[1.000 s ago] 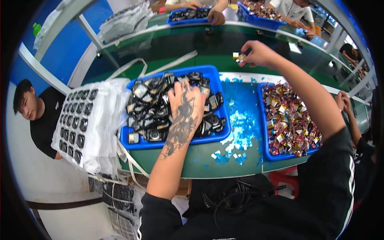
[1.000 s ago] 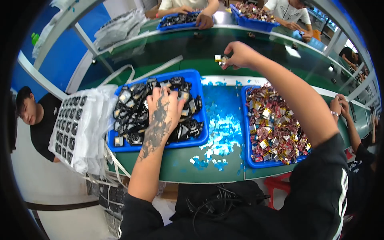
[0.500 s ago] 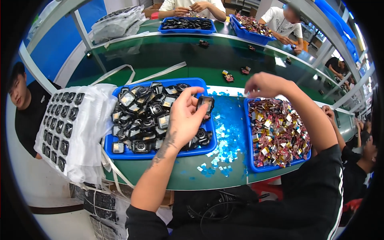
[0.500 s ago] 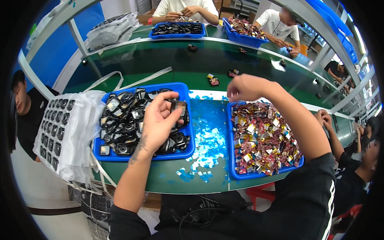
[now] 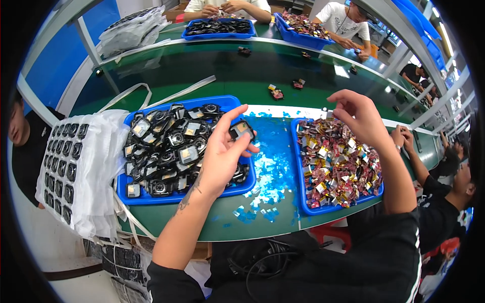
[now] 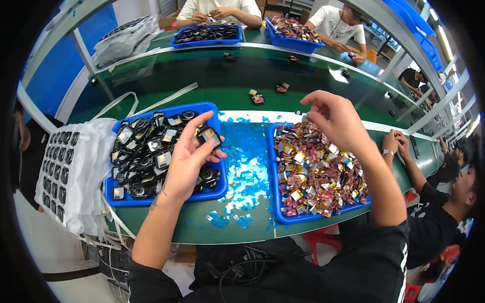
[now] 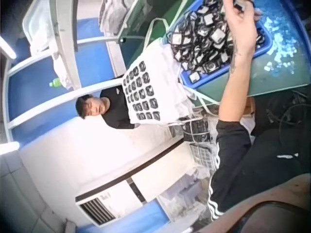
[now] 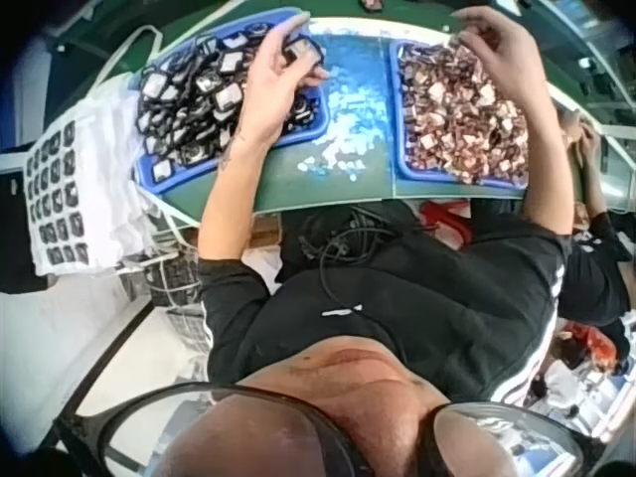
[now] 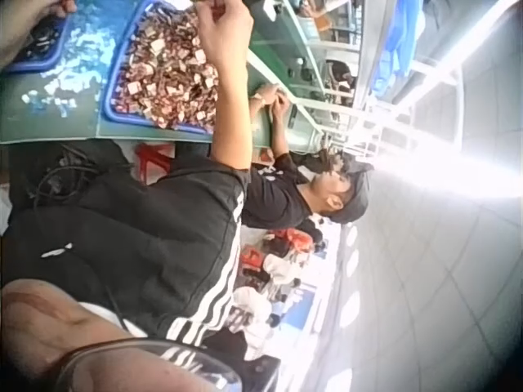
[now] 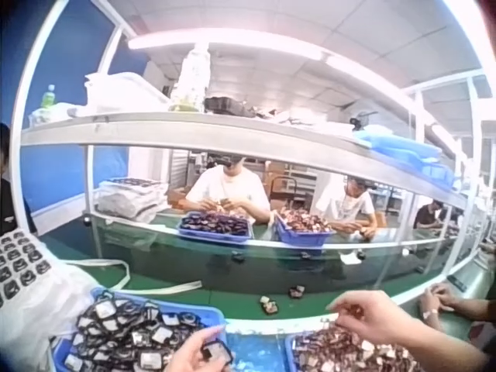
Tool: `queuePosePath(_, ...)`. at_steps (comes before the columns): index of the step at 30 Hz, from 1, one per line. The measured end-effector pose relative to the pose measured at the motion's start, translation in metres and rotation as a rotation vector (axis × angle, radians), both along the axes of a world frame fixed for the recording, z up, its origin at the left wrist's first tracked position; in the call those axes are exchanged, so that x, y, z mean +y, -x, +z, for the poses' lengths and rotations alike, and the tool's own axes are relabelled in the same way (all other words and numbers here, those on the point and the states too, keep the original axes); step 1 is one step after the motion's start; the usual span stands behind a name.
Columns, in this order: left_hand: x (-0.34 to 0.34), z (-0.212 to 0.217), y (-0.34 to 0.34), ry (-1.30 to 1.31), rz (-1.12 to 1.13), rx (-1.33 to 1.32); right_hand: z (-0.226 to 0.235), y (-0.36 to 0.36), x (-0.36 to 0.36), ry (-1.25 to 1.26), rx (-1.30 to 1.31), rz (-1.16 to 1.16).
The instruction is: Assembling small electronic components and organizing them into trays on a production line.
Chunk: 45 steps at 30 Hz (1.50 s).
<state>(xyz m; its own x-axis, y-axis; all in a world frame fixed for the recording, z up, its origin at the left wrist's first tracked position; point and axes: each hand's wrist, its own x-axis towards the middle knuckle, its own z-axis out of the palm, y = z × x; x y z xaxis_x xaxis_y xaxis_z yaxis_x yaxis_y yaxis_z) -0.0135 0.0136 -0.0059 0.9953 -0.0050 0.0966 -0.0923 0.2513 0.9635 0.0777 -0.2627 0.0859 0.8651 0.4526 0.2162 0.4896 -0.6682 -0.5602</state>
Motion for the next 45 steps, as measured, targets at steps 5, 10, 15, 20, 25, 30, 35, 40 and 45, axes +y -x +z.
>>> queuePosePath(5,-0.021,-0.01,0.011,-0.236,-0.177,-0.1,-0.028,0.075,0.028,-0.75,0.374,-0.001)
queuePosePath(10,-0.042,-0.011,0.018,-0.12,-0.138,-0.194,-0.059,0.104,0.05,-1.019,0.461,0.037)
queuePosePath(15,-0.041,-0.008,0.022,-0.121,-0.113,-0.172,-0.072,0.11,0.057,-0.993,0.386,0.0)
queuePosePath(20,-0.036,-0.013,0.023,-0.084,-0.158,-0.056,-0.078,0.104,0.06,-0.93,0.557,0.05)
queuePosePath(25,-0.038,-0.004,0.024,-0.244,-0.048,-0.137,-0.06,0.092,0.058,-0.588,0.072,0.101)
queuePosePath(30,-0.038,-0.002,0.026,-0.381,-0.007,-0.24,-0.052,0.087,0.061,-0.283,-0.124,0.195)
queuePosePath(35,-0.037,-0.008,0.023,-0.328,-0.05,-0.099,-0.059,0.083,0.067,-0.113,-0.334,0.266)
queuePosePath(40,-0.038,-0.015,0.022,-0.131,-0.09,0.085,-0.062,0.095,0.064,0.028,-0.496,0.254)
queuePosePath(45,-0.034,-0.008,0.021,-0.029,-0.159,0.145,-0.062,0.083,0.055,-0.109,-0.213,0.019)
